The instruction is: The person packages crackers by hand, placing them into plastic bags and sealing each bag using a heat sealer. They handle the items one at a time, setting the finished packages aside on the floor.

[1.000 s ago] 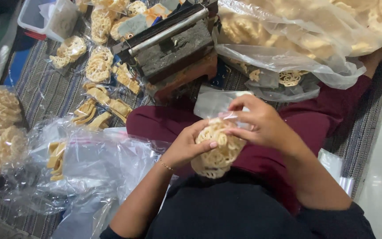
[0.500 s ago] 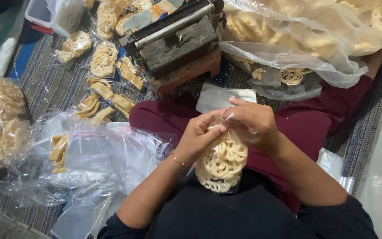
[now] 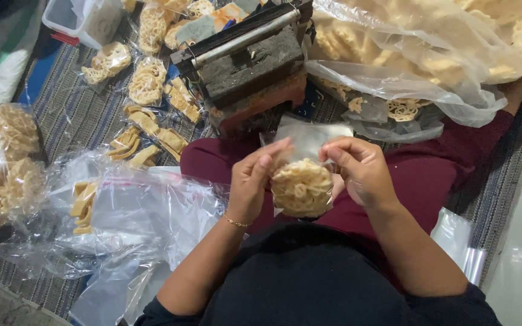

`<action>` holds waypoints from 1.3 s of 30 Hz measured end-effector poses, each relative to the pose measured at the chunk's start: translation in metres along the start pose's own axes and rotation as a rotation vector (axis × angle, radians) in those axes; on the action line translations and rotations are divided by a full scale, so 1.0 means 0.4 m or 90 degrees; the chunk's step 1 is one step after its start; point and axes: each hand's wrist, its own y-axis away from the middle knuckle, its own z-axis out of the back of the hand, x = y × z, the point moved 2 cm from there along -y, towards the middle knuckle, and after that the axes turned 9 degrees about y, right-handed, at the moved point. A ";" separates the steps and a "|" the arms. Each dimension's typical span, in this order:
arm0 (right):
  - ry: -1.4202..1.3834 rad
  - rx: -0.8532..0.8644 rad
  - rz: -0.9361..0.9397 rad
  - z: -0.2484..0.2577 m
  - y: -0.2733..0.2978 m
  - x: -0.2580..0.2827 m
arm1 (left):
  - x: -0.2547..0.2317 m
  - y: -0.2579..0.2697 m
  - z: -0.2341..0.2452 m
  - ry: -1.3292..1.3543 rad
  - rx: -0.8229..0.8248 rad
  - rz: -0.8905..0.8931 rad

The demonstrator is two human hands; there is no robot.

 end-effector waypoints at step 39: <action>0.319 0.017 0.167 -0.009 -0.323 -0.106 | -0.028 -0.246 0.112 -0.376 -0.052 -0.170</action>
